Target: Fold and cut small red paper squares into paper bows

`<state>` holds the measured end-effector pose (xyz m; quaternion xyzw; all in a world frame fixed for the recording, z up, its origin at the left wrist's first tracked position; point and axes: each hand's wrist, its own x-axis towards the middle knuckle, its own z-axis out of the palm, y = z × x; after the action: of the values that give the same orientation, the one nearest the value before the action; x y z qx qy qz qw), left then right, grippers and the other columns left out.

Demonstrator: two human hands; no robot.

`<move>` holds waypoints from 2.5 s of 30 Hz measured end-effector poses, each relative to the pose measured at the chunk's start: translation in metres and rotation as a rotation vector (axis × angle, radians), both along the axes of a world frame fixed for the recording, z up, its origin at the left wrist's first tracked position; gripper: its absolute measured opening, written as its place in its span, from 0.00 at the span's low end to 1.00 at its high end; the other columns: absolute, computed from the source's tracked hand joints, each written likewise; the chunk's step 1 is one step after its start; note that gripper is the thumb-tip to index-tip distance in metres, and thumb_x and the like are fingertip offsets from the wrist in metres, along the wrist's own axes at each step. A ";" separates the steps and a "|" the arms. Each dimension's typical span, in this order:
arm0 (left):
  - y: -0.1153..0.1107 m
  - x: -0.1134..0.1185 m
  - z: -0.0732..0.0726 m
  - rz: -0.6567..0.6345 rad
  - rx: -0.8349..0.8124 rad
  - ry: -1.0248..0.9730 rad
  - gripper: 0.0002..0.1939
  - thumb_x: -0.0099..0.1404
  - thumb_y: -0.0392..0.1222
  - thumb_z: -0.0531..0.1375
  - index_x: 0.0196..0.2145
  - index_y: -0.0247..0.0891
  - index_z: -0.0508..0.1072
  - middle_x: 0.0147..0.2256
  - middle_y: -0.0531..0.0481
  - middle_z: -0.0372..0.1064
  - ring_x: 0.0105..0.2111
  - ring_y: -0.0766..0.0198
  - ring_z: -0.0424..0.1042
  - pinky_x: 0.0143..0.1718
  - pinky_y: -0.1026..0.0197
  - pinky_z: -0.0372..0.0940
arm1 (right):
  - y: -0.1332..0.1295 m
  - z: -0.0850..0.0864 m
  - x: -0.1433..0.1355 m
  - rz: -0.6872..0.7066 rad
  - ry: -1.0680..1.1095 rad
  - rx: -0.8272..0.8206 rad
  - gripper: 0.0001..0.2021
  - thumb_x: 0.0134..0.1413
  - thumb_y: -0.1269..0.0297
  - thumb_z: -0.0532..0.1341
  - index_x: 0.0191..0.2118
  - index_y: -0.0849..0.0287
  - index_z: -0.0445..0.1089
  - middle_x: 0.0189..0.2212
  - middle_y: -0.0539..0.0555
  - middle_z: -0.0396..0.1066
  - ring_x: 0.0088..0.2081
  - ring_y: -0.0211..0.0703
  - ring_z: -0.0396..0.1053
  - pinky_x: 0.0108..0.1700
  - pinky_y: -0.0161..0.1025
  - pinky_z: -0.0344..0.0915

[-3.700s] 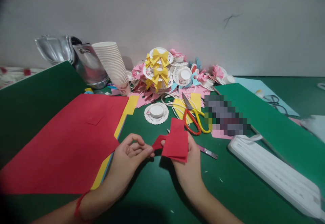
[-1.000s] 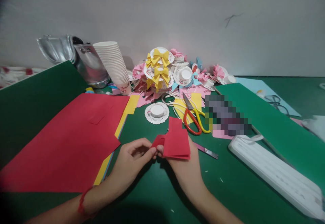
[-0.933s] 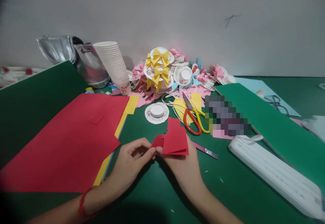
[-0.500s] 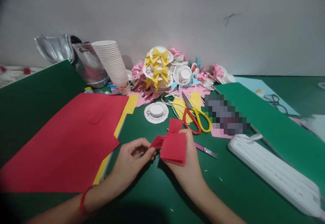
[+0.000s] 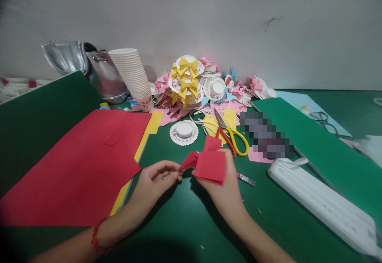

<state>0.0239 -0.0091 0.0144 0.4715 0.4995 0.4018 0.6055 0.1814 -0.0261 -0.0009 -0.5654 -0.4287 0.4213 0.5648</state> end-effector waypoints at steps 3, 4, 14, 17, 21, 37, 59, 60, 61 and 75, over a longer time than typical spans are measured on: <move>0.000 0.003 0.002 -0.057 0.042 0.045 0.05 0.50 0.37 0.61 0.25 0.33 0.70 0.22 0.53 0.67 0.23 0.69 0.64 0.26 0.68 0.60 | -0.004 0.002 -0.007 0.065 0.038 0.036 0.21 0.33 0.68 0.67 0.32 0.54 0.54 0.25 0.44 0.64 0.25 0.37 0.66 0.28 0.37 0.65; 0.000 0.004 0.002 -0.075 0.056 0.069 0.04 0.51 0.37 0.60 0.24 0.33 0.70 0.21 0.54 0.66 0.23 0.69 0.63 0.25 0.68 0.59 | -0.005 0.002 -0.009 0.086 0.039 0.046 0.21 0.33 0.68 0.67 0.32 0.54 0.54 0.25 0.43 0.64 0.24 0.36 0.65 0.27 0.36 0.65; 0.003 -0.006 -0.002 0.001 0.070 0.107 0.08 0.52 0.37 0.60 0.18 0.35 0.66 0.17 0.56 0.63 0.21 0.70 0.63 0.24 0.68 0.57 | 0.010 0.002 0.002 0.001 0.146 0.010 0.26 0.28 0.71 0.68 0.29 0.53 0.48 0.19 0.40 0.66 0.20 0.32 0.65 0.22 0.28 0.61; 0.007 -0.009 -0.004 -0.011 -0.007 0.000 0.07 0.52 0.38 0.61 0.20 0.34 0.69 0.17 0.54 0.66 0.19 0.70 0.64 0.24 0.68 0.59 | 0.013 -0.001 0.001 0.089 0.117 -0.060 0.26 0.28 0.71 0.69 0.30 0.53 0.51 0.18 0.40 0.67 0.18 0.31 0.64 0.20 0.27 0.61; 0.008 -0.008 -0.004 -0.039 -0.078 -0.085 0.09 0.51 0.40 0.62 0.18 0.33 0.69 0.15 0.54 0.67 0.14 0.73 0.62 0.18 0.69 0.57 | 0.013 -0.003 -0.002 0.133 0.176 -0.069 0.24 0.30 0.66 0.69 0.35 0.54 0.55 0.23 0.44 0.70 0.20 0.34 0.67 0.23 0.32 0.66; 0.008 -0.011 -0.001 -0.301 -0.066 -0.152 0.07 0.52 0.38 0.60 0.21 0.33 0.67 0.15 0.55 0.63 0.16 0.71 0.62 0.20 0.68 0.59 | 0.008 0.007 0.004 0.219 0.067 -0.003 0.08 0.43 0.60 0.64 0.25 0.58 0.68 0.23 0.49 0.69 0.26 0.37 0.68 0.30 0.34 0.66; 0.008 -0.003 0.005 -0.242 -0.051 -0.009 0.08 0.54 0.41 0.60 0.25 0.32 0.70 0.18 0.55 0.64 0.17 0.72 0.61 0.20 0.68 0.59 | -0.001 0.012 -0.009 0.163 -0.055 -0.098 0.20 0.44 0.61 0.64 0.43 0.53 0.57 0.20 0.48 0.71 0.23 0.45 0.72 0.22 0.37 0.65; 0.009 -0.003 0.005 -0.218 -0.043 0.010 0.08 0.53 0.40 0.60 0.24 0.32 0.69 0.17 0.56 0.63 0.16 0.72 0.61 0.19 0.68 0.58 | 0.000 0.011 -0.009 0.178 -0.035 -0.102 0.19 0.44 0.61 0.64 0.42 0.53 0.57 0.21 0.48 0.71 0.23 0.44 0.72 0.21 0.36 0.64; 0.010 -0.003 0.004 -0.187 -0.039 0.022 0.08 0.53 0.40 0.61 0.22 0.32 0.68 0.16 0.56 0.63 0.15 0.72 0.61 0.19 0.68 0.59 | 0.000 0.010 -0.008 0.192 -0.019 -0.101 0.18 0.44 0.61 0.64 0.40 0.52 0.57 0.21 0.48 0.71 0.22 0.43 0.71 0.21 0.35 0.63; 0.011 -0.003 0.001 0.030 -0.017 0.037 0.12 0.50 0.38 0.64 0.30 0.36 0.65 0.11 0.59 0.64 0.10 0.70 0.63 0.13 0.70 0.57 | 0.002 0.005 -0.007 0.228 -0.130 -0.027 0.07 0.44 0.63 0.64 0.29 0.57 0.65 0.26 0.50 0.69 0.27 0.39 0.70 0.30 0.36 0.68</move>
<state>0.0208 0.0021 0.0151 0.4662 0.5212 0.3976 0.5941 0.1739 -0.0239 0.0044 -0.5467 -0.5200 0.4510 0.4768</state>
